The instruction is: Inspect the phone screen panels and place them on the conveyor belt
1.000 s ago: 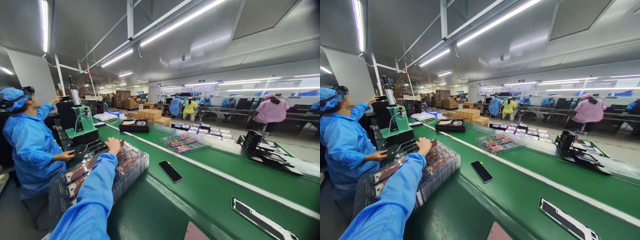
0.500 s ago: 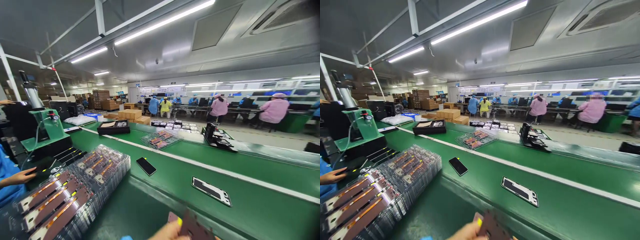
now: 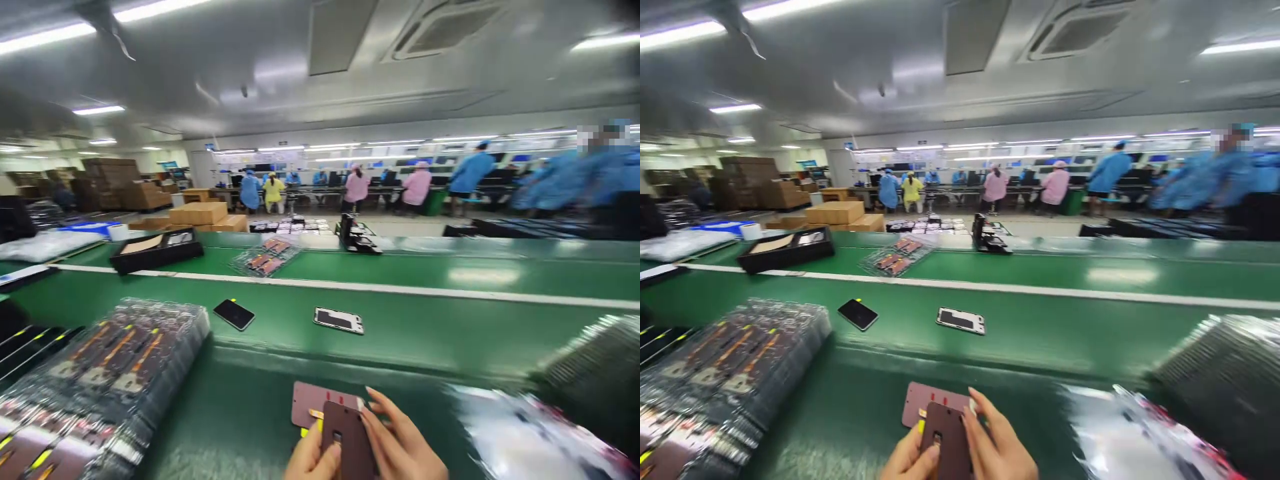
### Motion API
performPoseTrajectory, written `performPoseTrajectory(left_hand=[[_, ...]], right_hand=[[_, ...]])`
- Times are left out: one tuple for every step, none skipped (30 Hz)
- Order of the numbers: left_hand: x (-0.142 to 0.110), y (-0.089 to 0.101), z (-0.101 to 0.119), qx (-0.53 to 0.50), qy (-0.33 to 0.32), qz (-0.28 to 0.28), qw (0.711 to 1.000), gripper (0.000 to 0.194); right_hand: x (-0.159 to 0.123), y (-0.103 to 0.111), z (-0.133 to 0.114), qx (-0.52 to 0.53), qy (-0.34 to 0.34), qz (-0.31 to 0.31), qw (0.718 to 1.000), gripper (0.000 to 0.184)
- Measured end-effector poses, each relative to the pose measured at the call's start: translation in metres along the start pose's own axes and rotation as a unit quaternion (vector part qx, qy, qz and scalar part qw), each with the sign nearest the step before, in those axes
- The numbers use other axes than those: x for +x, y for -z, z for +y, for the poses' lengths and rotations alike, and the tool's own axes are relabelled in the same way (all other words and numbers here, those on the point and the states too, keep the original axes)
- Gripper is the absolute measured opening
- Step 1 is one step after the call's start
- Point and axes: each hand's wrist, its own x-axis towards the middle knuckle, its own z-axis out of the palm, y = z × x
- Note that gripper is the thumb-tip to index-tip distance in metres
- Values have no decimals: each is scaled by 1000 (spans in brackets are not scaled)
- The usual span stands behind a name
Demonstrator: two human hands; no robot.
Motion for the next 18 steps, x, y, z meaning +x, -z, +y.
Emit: performPoseTrajectory(left_hand=[[2, 4, 0, 14, 3, 14, 1000, 73], [4, 7, 0, 28, 4, 35, 999, 72], [5, 11, 0, 38, 5, 54, 998, 72], [6, 13, 0, 42, 8, 66, 997, 70], [7, 15, 0, 38, 12, 68, 997, 69], [7, 16, -1, 28, 17, 60, 998, 67], [7, 16, -2, 16, 21, 43, 999, 66], [6, 15, -3, 3, 27, 21, 999, 65], [5, 14, -3, -8, 34, 0, 999, 64], [3, 12, -4, -12, 40, -15, 999, 63], [1, 10, -3, -11, 45, -26, 999, 62], [0, 8, -3, -6, 49, -35, 998, 61], [-2, 8, -1, 3, 54, -44, 998, 61], [-3, 7, 1, 15, 58, -55, 997, 62], [-3, 8, 3, 31, 64, -69, 995, 63], [-3, 9, 4, 51, 69, -83, 993, 64], [-3, 10, 6, 70, 73, -97, 990, 65], [-3, 12, 7, 90, 77, -109, 987, 66]], right_hand=[[-1, -2, -7, -18, 60, 2, 998, 23], [-2, -3, -15, -22, 112, -7, 993, 26], [-2, -4, -23, -11, 151, -26, 988, 25], [-2, -5, -30, 9, 166, -49, 985, 23], [0, -5, -36, 30, 155, -61, 985, 18], [2, -4, -41, 51, 120, -61, 990, 15], [6, -3, -44, 69, 68, -54, 994, 14], [10, -3, -46, 85, 13, -47, 995, 15], [15, -3, -46, 100, -41, -41, 993, 16], [20, -3, -45, 115, -88, -37, 989, 17], [24, -3, -43, 129, -124, -38, 983, 20], [28, -3, -41, 139, -147, -46, 978, 22], [31, -4, -38, 145, -156, -55, 976, 24], [33, -3, -36, 146, -156, -66, 975, 23], [35, -3, -34, 144, -149, -79, 975, 21], [35, -2, -33, 141, -136, -94, 976, 19], [35, 0, -32, 142, -126, -109, 976, 17], [34, 2, -33, 138, -109, -117, 977, 17]])
